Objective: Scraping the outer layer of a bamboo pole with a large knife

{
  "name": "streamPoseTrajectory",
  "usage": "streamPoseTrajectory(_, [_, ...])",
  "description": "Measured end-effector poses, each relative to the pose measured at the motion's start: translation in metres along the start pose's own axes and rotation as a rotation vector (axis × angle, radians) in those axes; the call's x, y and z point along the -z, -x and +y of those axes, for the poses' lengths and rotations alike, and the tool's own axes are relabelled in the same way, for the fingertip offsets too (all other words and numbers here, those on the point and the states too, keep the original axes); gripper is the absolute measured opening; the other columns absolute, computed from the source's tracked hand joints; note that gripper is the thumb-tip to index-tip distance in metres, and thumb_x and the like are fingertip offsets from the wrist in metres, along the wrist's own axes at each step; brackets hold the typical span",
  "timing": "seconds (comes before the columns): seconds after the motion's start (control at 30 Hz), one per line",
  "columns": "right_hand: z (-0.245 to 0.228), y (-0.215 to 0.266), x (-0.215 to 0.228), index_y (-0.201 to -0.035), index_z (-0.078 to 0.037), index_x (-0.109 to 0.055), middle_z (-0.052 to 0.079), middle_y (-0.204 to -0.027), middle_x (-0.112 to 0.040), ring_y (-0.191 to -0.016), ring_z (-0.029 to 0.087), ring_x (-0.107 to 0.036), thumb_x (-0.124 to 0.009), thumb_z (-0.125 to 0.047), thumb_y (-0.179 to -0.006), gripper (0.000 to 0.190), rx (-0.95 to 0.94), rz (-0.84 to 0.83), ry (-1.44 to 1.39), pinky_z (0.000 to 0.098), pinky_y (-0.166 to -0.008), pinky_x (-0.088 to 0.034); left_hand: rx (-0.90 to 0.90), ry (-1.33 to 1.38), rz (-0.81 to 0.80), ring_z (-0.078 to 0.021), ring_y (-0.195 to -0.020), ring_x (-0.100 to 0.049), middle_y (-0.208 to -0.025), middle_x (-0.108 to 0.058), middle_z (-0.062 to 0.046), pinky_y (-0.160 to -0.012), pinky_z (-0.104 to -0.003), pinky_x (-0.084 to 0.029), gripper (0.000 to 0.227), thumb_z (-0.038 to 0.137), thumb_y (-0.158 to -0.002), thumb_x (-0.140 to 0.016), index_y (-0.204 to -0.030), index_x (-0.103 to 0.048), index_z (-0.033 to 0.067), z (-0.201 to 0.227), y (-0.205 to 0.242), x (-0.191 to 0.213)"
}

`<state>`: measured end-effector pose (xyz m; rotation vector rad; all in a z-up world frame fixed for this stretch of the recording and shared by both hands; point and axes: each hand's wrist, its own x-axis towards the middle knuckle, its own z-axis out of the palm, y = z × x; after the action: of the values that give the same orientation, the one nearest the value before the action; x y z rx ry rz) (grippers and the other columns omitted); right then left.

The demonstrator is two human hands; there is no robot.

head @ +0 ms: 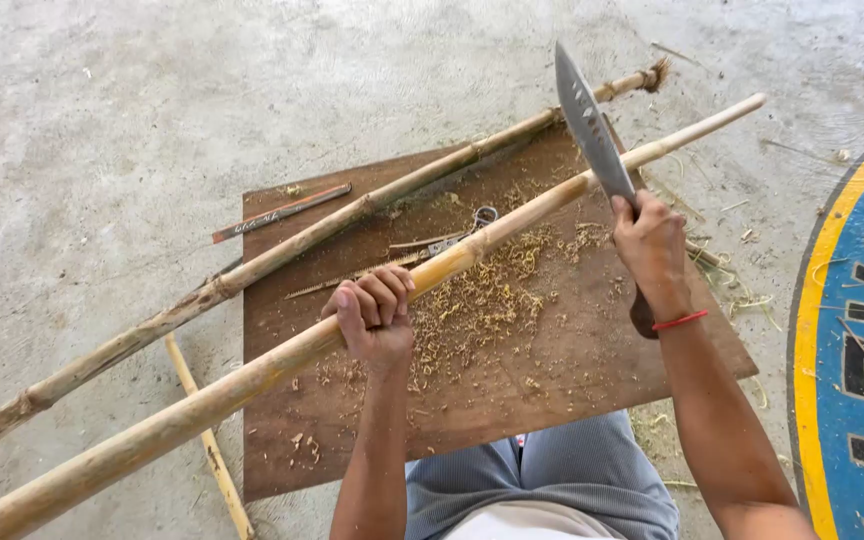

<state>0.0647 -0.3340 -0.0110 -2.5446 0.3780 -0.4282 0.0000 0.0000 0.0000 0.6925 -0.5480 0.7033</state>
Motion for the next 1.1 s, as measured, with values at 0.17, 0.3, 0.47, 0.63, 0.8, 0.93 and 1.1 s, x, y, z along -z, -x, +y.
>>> streamPoseTrajectory(0.17, [-0.011, 0.024, -0.016, -0.091, -0.003, -0.065, 0.014, -0.063, -0.064, -0.054, 0.026, -0.062, -0.061, -0.032, -0.108, 0.034, 0.154, 0.107, 0.052, 0.0405, -0.045, -0.049, -0.012, 0.014, 0.03, -0.0164, -0.049, -0.038, -0.053, -0.033, -0.001, -0.062, -0.04, -0.049, 0.049, 0.027, -0.112, -0.049, -0.066, -0.036, 0.0135, 0.0, -0.001, -0.002])
streamPoseTrajectory(0.3, [-0.06, 0.064, -0.003, -0.09, -0.004, -0.057, 0.005, -0.054, -0.054, -0.034, 0.016, -0.045, -0.046, -0.035, -0.108, 0.038, 0.046, -0.112, -0.059, 0.0305, -0.026, -0.037, 0.023, 0.017, 0.052, -0.0168, -0.05, -0.036, -0.054, -0.033, -0.001, -0.062, -0.039, -0.048, 0.047, 0.024, -0.111, -0.049, -0.067, -0.036, 0.0129, -0.001, 0.001, 0.0])
streamPoseTrajectory(0.47, [-0.092, 0.109, -0.001, -0.086, -0.004, -0.057, 0.002, -0.049, -0.051, -0.03, 0.009, -0.041, -0.042, -0.034, -0.109, 0.04, 0.224, -0.117, -0.161, 0.0249, -0.023, -0.032, 0.0, 0.019, 0.034, -0.0165, -0.049, -0.035, -0.053, -0.033, -0.001, -0.061, -0.039, -0.047, 0.047, 0.024, -0.111, -0.049, -0.066, -0.037, 0.0132, -0.004, 0.003, -0.007])
streamPoseTrajectory(0.63, [-0.094, 0.107, -0.003, -0.089, -0.005, -0.064, 0.006, -0.05, -0.052, -0.037, 0.006, -0.045, -0.052, -0.035, -0.105, 0.035, 0.476, 0.044, -0.23, 0.0262, -0.033, -0.031, 0.042, 0.022, 0.046, -0.0185, -0.052, -0.039, -0.054, -0.034, -0.002, -0.066, -0.041, -0.049, 0.046, 0.024, -0.111, -0.048, -0.067, -0.038, 0.013, -0.003, 0.002, -0.006])
streamPoseTrajectory(0.8, [-0.021, 0.026, -0.008, -0.098, -0.005, -0.061, 0.005, -0.058, -0.057, -0.04, 0.011, -0.048, -0.049, -0.028, -0.108, 0.027, 0.09, 0.019, -0.012, 0.0282, -0.033, -0.04, -0.013, 0.016, -0.01, -0.0174, -0.048, -0.042, -0.052, -0.036, -0.002, -0.06, -0.041, -0.052, 0.048, 0.024, -0.111, -0.051, -0.065, -0.04, 0.0123, -0.013, 0.003, 0.022])
streamPoseTrajectory(0.93, [-0.01, 0.003, 0.002, -0.111, -0.003, -0.061, 0.006, -0.06, -0.058, -0.036, 0.012, -0.047, -0.047, -0.032, -0.108, 0.032, -0.146, -0.085, -0.001, 0.027, -0.027, -0.039, 0.029, -0.013, 0.012, -0.0173, -0.049, -0.041, -0.053, -0.036, -0.002, -0.063, -0.04, -0.051, 0.049, 0.025, -0.112, -0.05, -0.065, -0.039, 0.0134, -0.013, -0.005, 0.01])
streamPoseTrajectory(1.1, [-0.052, 0.053, -0.012, -0.095, -0.004, -0.059, 0.003, -0.054, -0.054, -0.036, 0.01, -0.045, -0.043, -0.034, -0.113, 0.039, 0.113, -0.032, 0.053, 0.0286, -0.028, -0.038, 0.027, -0.029, 0.011, -0.0147, -0.049, -0.041, -0.053, -0.037, 0.0, -0.06, -0.038, -0.05, 0.048, 0.025, -0.112, -0.049, -0.066, -0.039, 0.0156, -0.016, -0.008, 0.003])
